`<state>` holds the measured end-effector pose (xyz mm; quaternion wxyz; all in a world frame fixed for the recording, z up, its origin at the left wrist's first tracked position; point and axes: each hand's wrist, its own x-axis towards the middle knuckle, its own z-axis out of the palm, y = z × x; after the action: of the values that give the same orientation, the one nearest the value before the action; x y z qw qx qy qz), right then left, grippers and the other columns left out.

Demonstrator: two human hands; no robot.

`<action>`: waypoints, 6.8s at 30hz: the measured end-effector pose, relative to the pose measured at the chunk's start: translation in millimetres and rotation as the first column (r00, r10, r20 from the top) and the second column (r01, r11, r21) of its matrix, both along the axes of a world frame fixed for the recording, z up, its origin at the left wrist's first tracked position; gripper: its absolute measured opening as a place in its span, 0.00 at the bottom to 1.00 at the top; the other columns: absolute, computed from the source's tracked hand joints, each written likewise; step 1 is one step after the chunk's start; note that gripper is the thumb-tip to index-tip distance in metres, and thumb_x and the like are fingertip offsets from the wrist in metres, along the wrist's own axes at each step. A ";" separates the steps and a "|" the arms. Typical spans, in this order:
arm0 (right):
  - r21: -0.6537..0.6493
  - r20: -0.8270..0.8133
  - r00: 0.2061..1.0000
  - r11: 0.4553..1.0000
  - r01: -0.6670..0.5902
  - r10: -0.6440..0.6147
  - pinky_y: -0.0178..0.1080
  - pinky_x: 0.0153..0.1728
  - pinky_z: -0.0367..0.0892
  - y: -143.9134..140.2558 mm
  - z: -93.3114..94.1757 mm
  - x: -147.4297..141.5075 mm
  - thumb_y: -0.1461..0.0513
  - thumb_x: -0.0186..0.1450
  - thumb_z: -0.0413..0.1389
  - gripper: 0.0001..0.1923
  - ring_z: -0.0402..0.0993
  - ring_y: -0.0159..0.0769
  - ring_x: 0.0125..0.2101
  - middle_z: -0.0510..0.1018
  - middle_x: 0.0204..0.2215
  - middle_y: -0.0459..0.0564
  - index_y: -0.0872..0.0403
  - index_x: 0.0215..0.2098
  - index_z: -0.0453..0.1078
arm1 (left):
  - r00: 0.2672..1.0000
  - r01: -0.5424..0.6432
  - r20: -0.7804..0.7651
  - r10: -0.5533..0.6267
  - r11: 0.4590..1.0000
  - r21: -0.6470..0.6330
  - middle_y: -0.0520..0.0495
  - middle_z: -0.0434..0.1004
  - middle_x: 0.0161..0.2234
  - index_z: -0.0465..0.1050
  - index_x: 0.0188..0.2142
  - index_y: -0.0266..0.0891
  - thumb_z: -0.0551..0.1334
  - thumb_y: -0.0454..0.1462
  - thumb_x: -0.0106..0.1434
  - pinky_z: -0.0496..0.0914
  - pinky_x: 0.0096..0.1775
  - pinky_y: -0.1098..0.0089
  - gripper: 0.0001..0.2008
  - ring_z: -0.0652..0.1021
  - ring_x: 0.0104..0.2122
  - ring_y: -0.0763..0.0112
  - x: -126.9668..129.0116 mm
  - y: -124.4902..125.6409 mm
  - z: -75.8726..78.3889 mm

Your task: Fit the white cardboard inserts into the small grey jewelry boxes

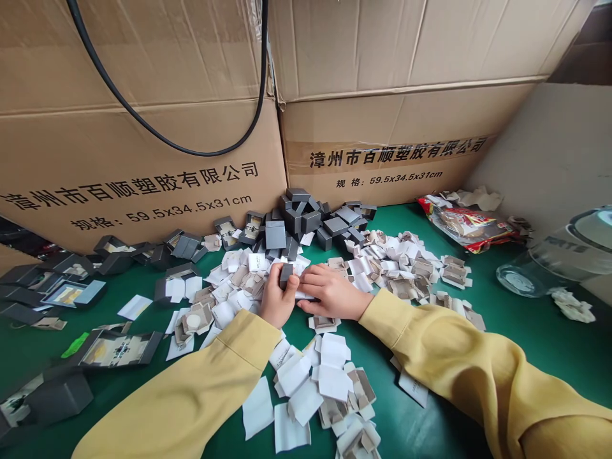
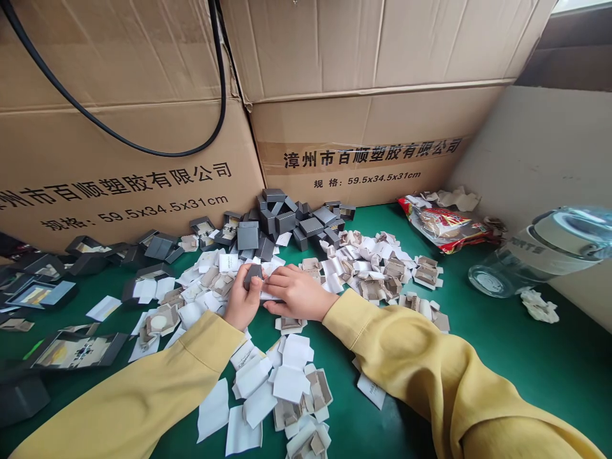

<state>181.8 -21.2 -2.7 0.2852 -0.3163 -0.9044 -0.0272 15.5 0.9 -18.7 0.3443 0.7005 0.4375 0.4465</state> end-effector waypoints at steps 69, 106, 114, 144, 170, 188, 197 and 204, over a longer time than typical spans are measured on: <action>0.070 -0.057 0.998 0.997 -0.037 0.041 0.38 0.41 0.68 -2.7 -1.6 -4.5 0.60 0.68 0.47 0.13 0.69 0.34 0.31 0.73 0.27 0.50 0.55 0.30 0.69 | 0.998 0.013 -0.059 -0.012 1.000 0.014 0.47 0.69 0.32 0.60 0.39 0.40 0.51 0.54 0.60 0.67 0.36 0.68 0.20 0.72 0.31 0.68 0.3 -0.5 0.3; -0.555 -0.483 0.762 0.824 0.113 -0.430 0.32 0.22 0.57 -3.7 -0.6 -2.8 0.55 0.64 0.51 0.15 0.59 0.27 0.19 0.69 0.20 0.43 0.56 0.41 0.70 | 0.999 0.035 -0.003 -0.035 0.998 0.060 0.42 0.73 0.45 0.64 0.48 0.40 0.58 0.41 0.60 0.68 0.47 0.64 0.17 0.74 0.45 0.65 5.5 -7.6 12.7; -0.549 -0.519 0.735 0.830 0.104 -0.436 0.33 0.27 0.62 -3.9 -3.6 -3.5 0.55 0.65 0.48 0.15 0.66 0.30 0.24 0.75 0.28 0.47 0.55 0.43 0.68 | 0.995 0.090 -0.040 -0.095 0.988 -0.124 0.50 0.74 0.26 0.68 0.40 0.40 0.56 0.46 0.61 0.71 0.28 0.69 0.14 0.76 0.23 0.69 4.6 -8.4 20.4; -0.772 -0.590 0.632 0.580 -0.260 -0.502 0.29 0.15 0.58 2.7 -7.6 -3.1 0.50 0.65 0.47 0.14 0.60 0.26 0.17 0.64 0.19 0.39 0.52 0.30 0.57 | 0.966 0.233 0.168 -0.195 0.940 -0.249 0.51 0.70 0.26 0.64 0.38 0.40 0.56 0.46 0.61 0.70 0.22 0.71 0.12 0.72 0.20 0.73 3.4 -3.4 8.1; -0.811 -0.580 0.586 0.469 -0.349 -0.566 0.28 0.13 0.60 3.2 -0.5 -2.6 0.51 0.59 0.53 0.15 0.61 0.25 0.17 0.66 0.19 0.39 0.53 0.31 0.58 | 0.957 0.272 0.179 -0.229 0.923 -0.271 0.53 0.68 0.24 0.62 0.38 0.39 0.55 0.47 0.61 0.66 0.21 0.73 0.14 0.70 0.18 0.76 2.4 -3.4 8.4; -0.779 -0.627 0.529 0.476 -0.409 -0.572 0.29 0.17 0.63 3.6 -1.0 -3.4 0.47 0.58 0.53 0.18 0.62 0.26 0.20 0.65 0.21 0.40 0.53 0.33 0.61 | 0.958 0.243 0.229 -0.172 0.911 -0.334 0.57 0.67 0.20 0.62 0.43 0.39 0.57 0.45 0.59 0.64 0.15 0.78 0.16 0.68 0.14 0.79 5.5 -7.2 13.8; -0.769 -0.635 0.593 0.480 -0.422 -0.496 0.28 0.13 0.54 7.1 -3.8 -1.8 0.49 0.58 0.55 0.17 0.56 0.23 0.14 0.66 0.18 0.38 0.53 0.34 0.60 | 0.955 0.252 0.239 -0.175 0.905 -0.344 0.58 0.66 0.19 0.61 0.42 0.40 0.56 0.45 0.60 0.60 0.13 0.79 0.14 0.65 0.12 0.80 5.4 -5.8 11.0; -0.792 -0.598 0.613 0.497 -0.355 -0.516 0.29 0.15 0.54 8.0 -7.6 -2.9 0.49 0.59 0.53 0.17 0.57 0.24 0.14 0.65 0.17 0.38 0.52 0.32 0.57 | 0.944 0.278 0.281 -0.176 0.882 -0.381 0.55 0.69 0.22 0.60 0.43 0.41 0.57 0.45 0.59 0.68 0.17 0.75 0.16 0.71 0.16 0.76 6.2 -2.2 8.8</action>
<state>178.9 -13.2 -10.3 0.4488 -0.4392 -0.5473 0.5533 21.7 -1.2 -9.8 0.5855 0.5990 0.3924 0.3800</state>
